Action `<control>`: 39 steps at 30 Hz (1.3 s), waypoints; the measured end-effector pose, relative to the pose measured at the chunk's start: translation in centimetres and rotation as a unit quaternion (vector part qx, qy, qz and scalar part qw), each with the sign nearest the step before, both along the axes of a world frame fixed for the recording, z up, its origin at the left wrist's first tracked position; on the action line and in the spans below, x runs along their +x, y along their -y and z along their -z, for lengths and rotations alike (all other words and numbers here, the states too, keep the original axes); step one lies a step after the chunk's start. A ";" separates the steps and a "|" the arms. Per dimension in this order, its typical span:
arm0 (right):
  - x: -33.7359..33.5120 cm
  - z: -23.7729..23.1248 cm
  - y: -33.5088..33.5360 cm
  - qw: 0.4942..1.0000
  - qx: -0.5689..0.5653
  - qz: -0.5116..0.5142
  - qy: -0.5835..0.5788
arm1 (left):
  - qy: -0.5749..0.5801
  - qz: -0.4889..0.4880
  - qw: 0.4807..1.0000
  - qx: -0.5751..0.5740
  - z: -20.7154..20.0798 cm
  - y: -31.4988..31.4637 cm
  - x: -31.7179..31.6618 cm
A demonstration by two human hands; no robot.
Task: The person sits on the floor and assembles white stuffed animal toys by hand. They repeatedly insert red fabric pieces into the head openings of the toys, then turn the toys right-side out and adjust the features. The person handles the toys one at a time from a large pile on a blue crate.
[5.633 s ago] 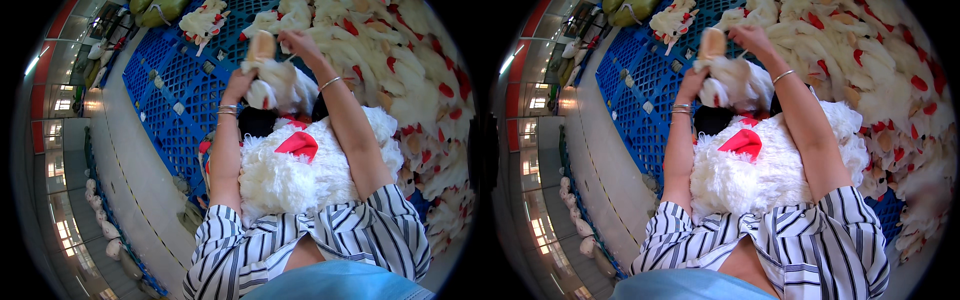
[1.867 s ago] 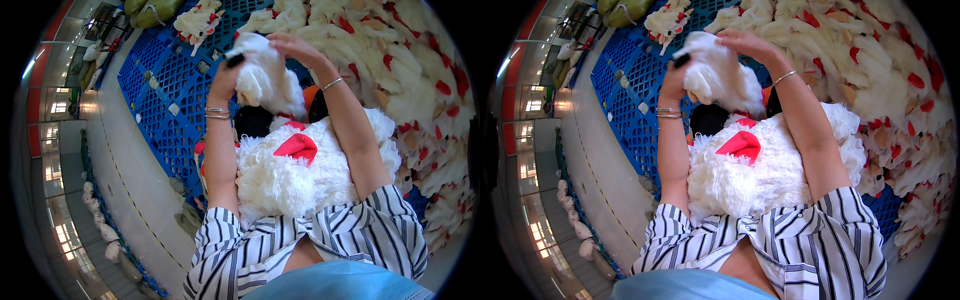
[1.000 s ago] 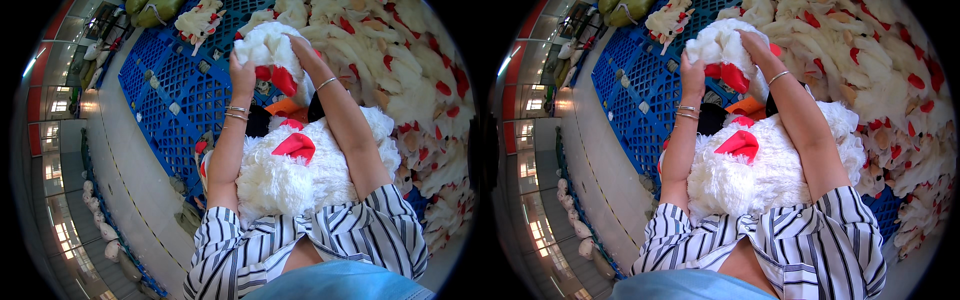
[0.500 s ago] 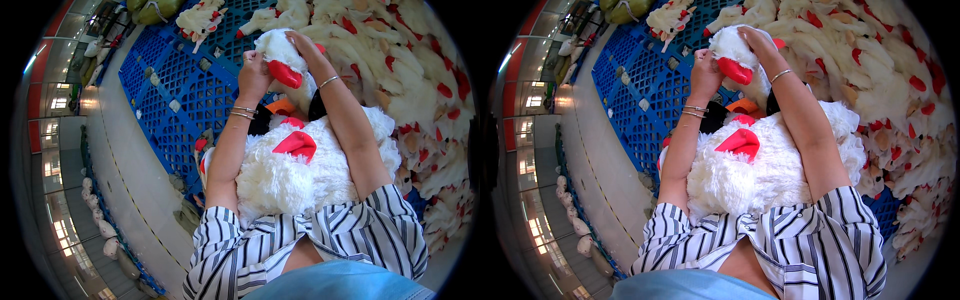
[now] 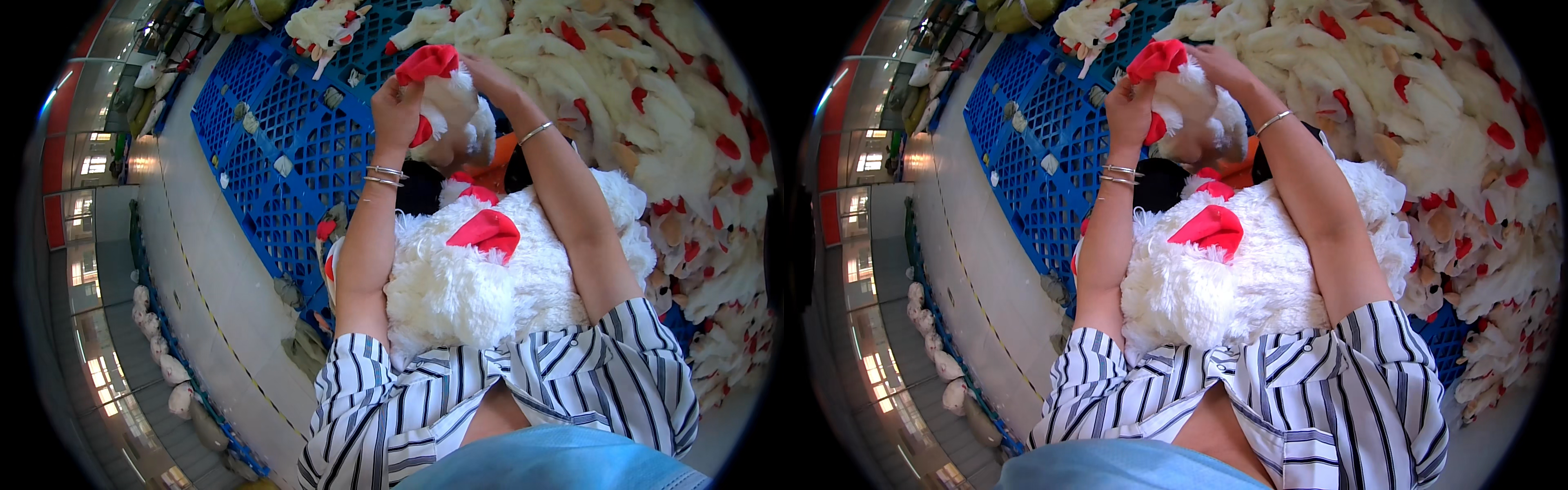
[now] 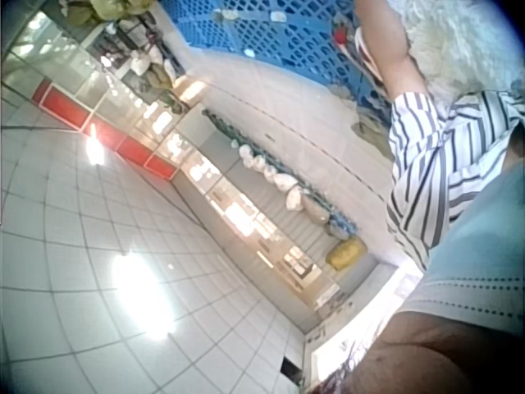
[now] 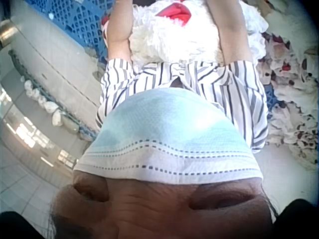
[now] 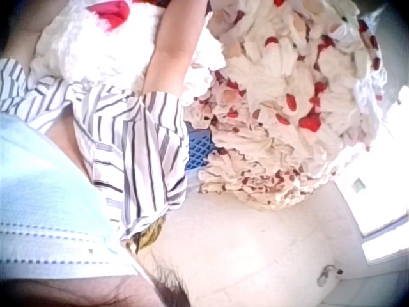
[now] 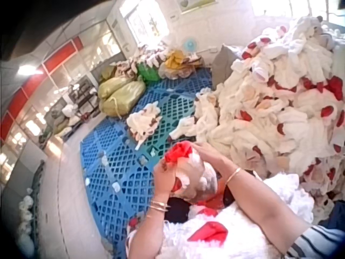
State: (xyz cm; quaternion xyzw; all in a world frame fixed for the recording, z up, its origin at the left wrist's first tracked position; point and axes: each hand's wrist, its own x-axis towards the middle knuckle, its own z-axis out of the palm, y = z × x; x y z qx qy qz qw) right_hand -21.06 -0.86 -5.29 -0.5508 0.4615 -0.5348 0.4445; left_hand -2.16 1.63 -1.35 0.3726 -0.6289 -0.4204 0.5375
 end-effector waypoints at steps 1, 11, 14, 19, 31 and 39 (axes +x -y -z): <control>0.7 -2.4 -1.1 0.999 -0.004 -0.014 0.029 | -0.004 -0.001 1.000 0.024 0.3 0.2 1.0; -0.7 -4.2 -1.8 0.996 0.027 -0.083 -0.018 | 0.054 0.014 0.998 0.037 0.7 0.9 1.2; -0.8 -4.2 -1.8 0.990 0.022 -0.124 0.059 | 0.044 0.024 0.998 0.043 1.0 1.1 1.7; -0.6 -4.8 -2.3 0.973 0.037 -0.164 0.155 | -0.027 0.015 0.997 0.065 1.2 1.3 1.8; -0.8 -3.5 -1.2 0.979 0.008 -0.110 0.169 | 0.042 0.045 0.998 0.023 -0.3 0.0 0.8; 0.3 -4.6 -2.2 0.986 0.010 -0.111 0.127 | 0.000 0.053 0.997 0.055 -0.5 -0.1 0.8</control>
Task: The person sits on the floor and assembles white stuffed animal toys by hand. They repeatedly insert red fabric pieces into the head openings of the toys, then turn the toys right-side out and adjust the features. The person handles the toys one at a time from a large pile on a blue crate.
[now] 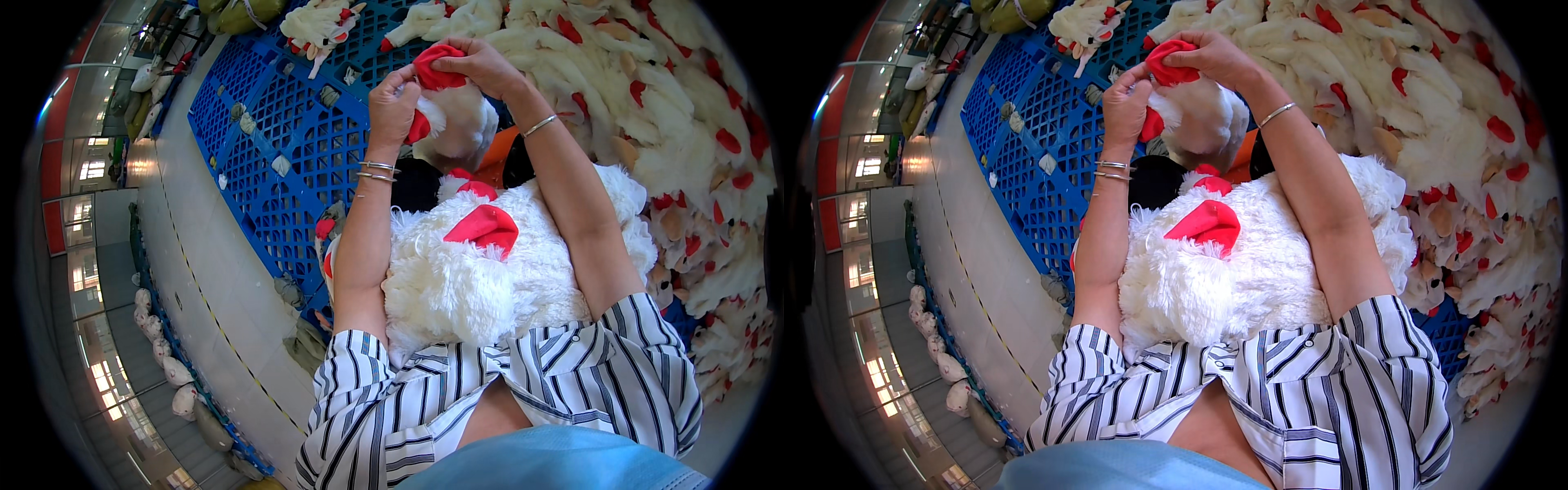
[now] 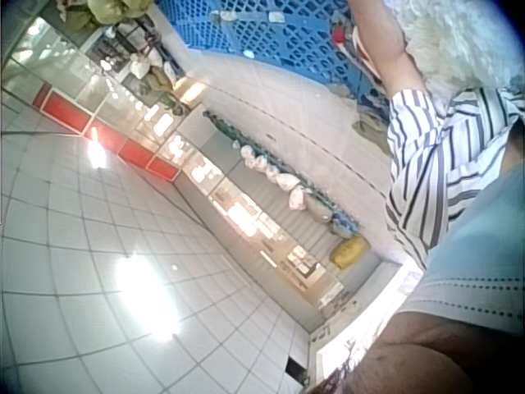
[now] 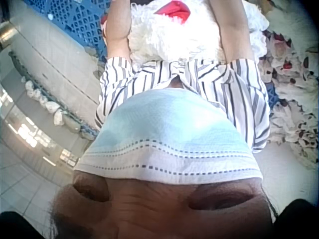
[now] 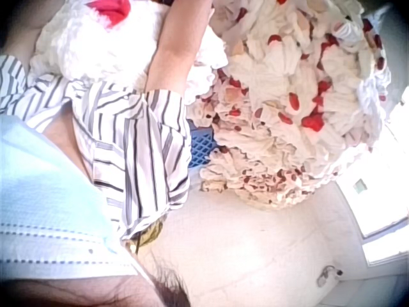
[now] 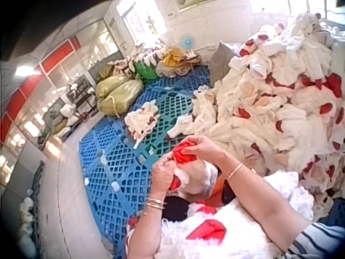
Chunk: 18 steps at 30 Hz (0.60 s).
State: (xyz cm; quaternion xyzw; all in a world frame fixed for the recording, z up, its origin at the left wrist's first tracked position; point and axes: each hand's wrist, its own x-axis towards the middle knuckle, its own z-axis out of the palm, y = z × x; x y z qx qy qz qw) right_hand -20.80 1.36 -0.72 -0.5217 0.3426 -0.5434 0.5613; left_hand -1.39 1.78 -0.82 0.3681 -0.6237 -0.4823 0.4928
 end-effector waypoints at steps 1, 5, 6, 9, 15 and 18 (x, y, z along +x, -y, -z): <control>-0.1 0.0 0.0 1.000 0.006 0.014 -0.018 | -0.011 0.007 1.000 0.006 -0.1 -0.1 -0.1; 0.0 0.1 0.1 0.999 0.008 0.031 -0.036 | -0.009 0.029 0.999 0.018 -0.3 -0.2 -0.3; 0.1 0.1 0.0 0.998 -0.003 0.043 -0.048 | 0.004 0.033 0.999 0.016 -0.3 -0.1 -0.4; 0.8 0.1 -0.1 0.993 -0.027 0.071 -0.085 | 0.002 0.032 0.999 0.043 0.4 0.3 -0.1; 1.1 0.2 0.1 0.982 -0.001 0.099 -0.160 | 0.005 0.034 0.997 0.065 0.5 0.2 -0.1; 1.4 0.8 0.1 0.990 -0.013 0.071 -0.124 | -0.012 -0.030 0.997 0.067 0.6 0.5 0.1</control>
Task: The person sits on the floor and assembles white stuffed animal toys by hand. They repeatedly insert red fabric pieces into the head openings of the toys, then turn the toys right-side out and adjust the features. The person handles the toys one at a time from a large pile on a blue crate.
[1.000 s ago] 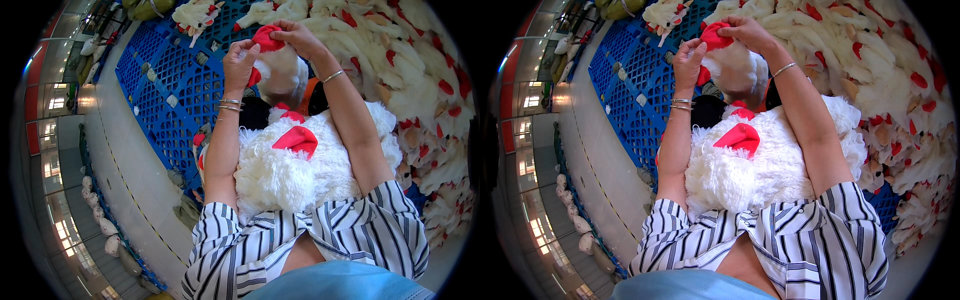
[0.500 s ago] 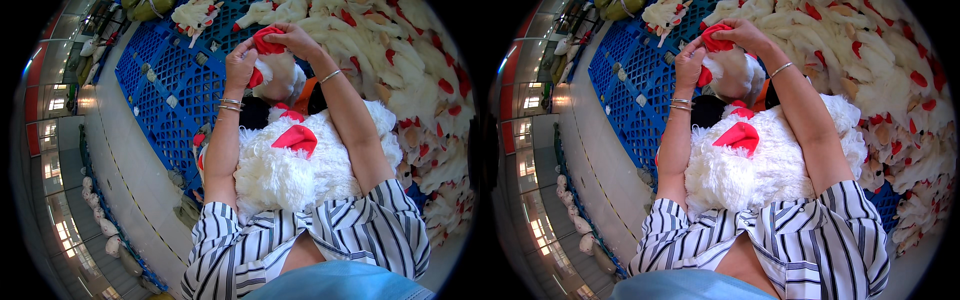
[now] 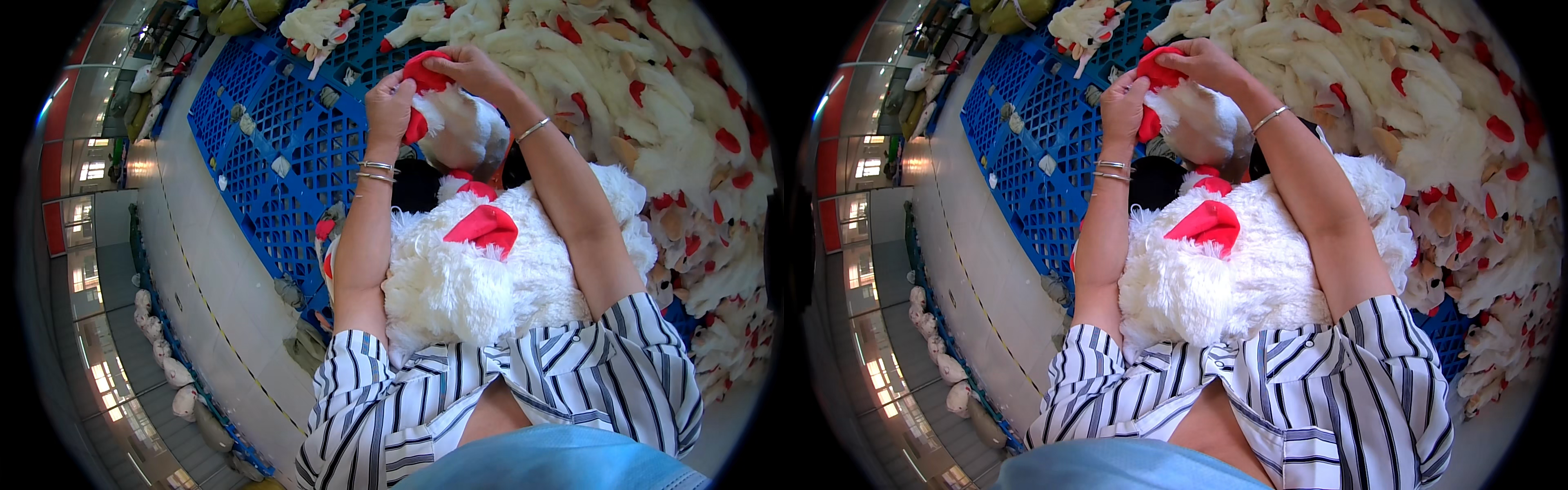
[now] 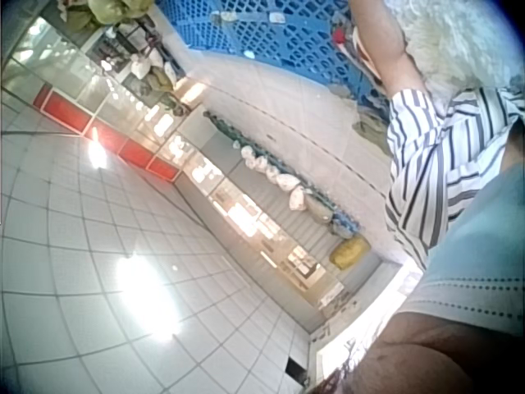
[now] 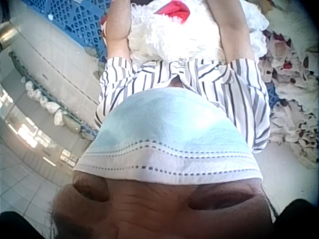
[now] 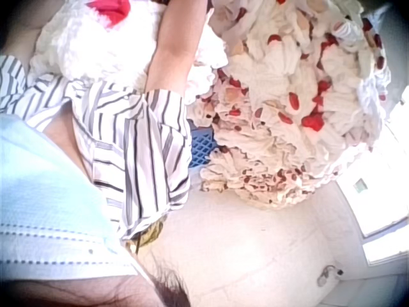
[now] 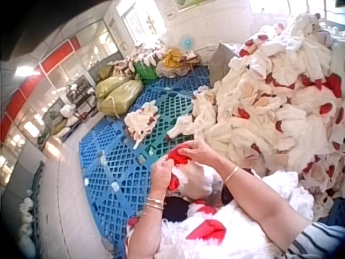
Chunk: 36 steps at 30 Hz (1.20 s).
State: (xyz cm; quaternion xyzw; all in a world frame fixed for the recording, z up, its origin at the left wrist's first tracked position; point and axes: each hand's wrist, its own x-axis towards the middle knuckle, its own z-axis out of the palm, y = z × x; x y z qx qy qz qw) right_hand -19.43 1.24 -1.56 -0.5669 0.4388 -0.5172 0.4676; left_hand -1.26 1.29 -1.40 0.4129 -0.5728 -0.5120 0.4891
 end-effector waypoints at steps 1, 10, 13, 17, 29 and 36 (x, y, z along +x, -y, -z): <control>-0.2 0.3 0.2 1.000 -0.015 -0.024 0.006 | -0.009 0.002 1.000 -0.001 0.0 0.1 0.0; -1.2 0.1 0.4 0.997 -0.001 -0.078 -0.005 | -0.053 0.058 0.997 0.020 -0.3 0.5 0.3; -1.5 0.0 0.5 0.993 0.009 -0.115 -0.012 | 0.000 0.057 0.998 0.008 0.2 0.9 0.6; -0.8 -1.1 -0.6 0.991 0.030 -0.131 -0.010 | 0.083 0.008 0.996 -0.029 -0.1 0.2 0.7; -0.2 -1.4 -0.7 0.981 -0.079 0.096 -0.147 | 0.126 0.003 0.992 -0.023 -0.1 1.4 2.6; 1.2 -2.0 -2.1 0.964 -0.086 -0.013 -0.252 | 0.145 0.064 0.987 0.014 -0.9 0.4 1.8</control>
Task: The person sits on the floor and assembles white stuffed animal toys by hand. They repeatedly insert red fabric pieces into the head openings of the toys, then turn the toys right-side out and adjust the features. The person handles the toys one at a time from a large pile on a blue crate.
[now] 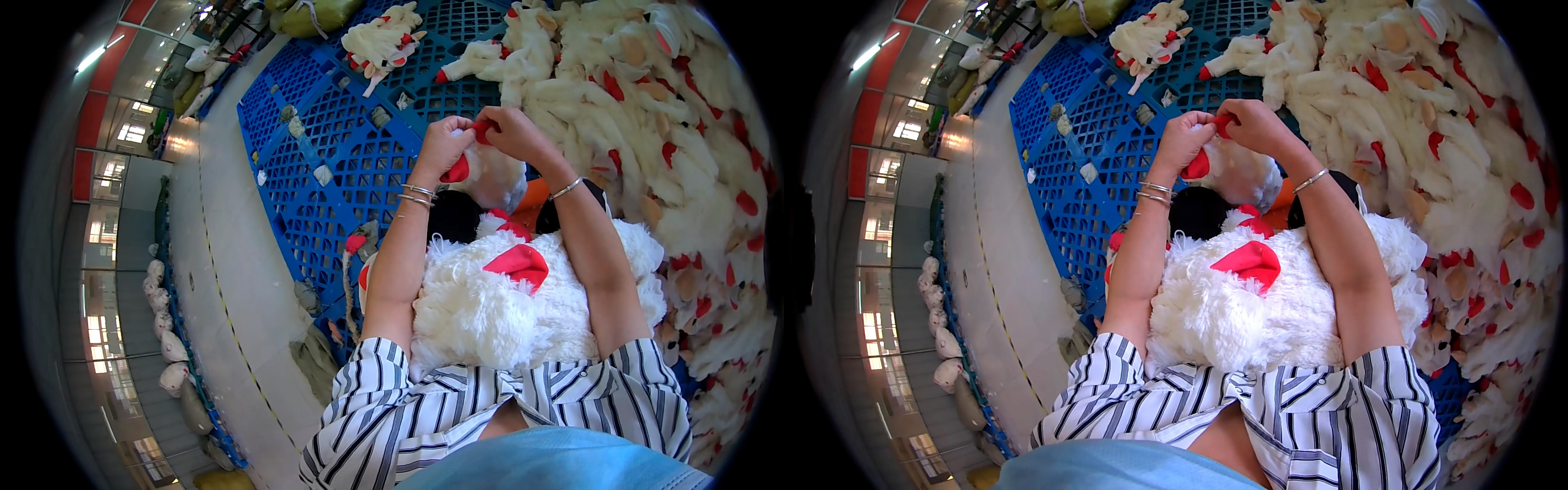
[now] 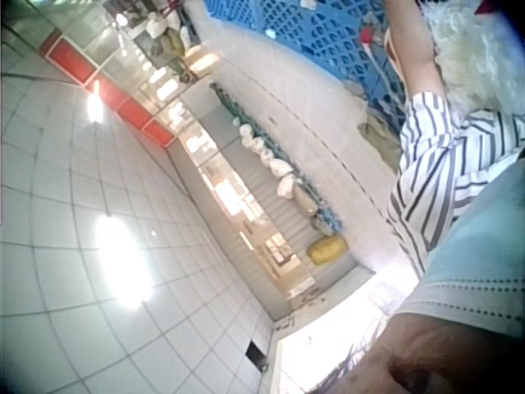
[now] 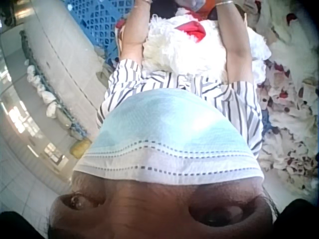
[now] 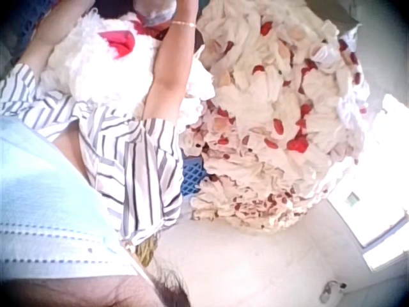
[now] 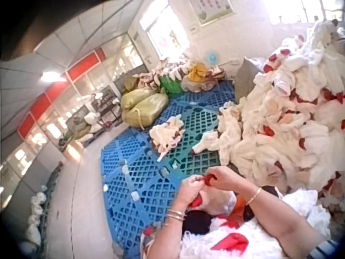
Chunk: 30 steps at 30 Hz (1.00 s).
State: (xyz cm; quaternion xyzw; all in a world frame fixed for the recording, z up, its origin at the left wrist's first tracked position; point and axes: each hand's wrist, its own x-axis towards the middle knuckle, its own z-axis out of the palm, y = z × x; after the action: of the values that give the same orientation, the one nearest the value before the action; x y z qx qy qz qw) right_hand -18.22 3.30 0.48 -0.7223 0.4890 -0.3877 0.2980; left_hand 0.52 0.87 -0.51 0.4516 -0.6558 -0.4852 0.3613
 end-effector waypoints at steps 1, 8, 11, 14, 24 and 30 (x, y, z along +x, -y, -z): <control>0.0 0.3 0.3 1.000 0.012 0.018 0.019 | -0.019 -0.010 1.000 0.001 0.3 0.3 0.2; 0.1 1.1 0.2 0.997 0.035 -0.029 0.061 | -0.278 -0.050 0.953 0.112 -0.5 1.2 1.3; 1.5 0.6 -0.3 0.997 0.021 -0.062 0.046 | -0.294 -0.056 0.946 0.125 -0.7 1.1 1.7; 1.8 0.7 0.0 0.997 -0.016 -0.003 0.076 | -0.308 -0.032 0.940 0.146 -1.0 1.2 2.1; 0.1 1.8 1.5 0.986 0.031 0.003 0.166 | -0.194 -0.058 0.977 0.066 -1.0 1.0 2.4; -0.1 1.5 1.2 0.952 0.110 -0.004 0.285 | -0.247 -0.069 0.966 0.041 -1.8 0.5 1.1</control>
State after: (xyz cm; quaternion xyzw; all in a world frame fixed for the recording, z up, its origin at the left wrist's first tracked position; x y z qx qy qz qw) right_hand -18.32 2.14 -1.05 -0.5467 0.4204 -0.5198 0.5041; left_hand 1.62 0.41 1.29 0.3765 -0.4924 -0.5823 0.5260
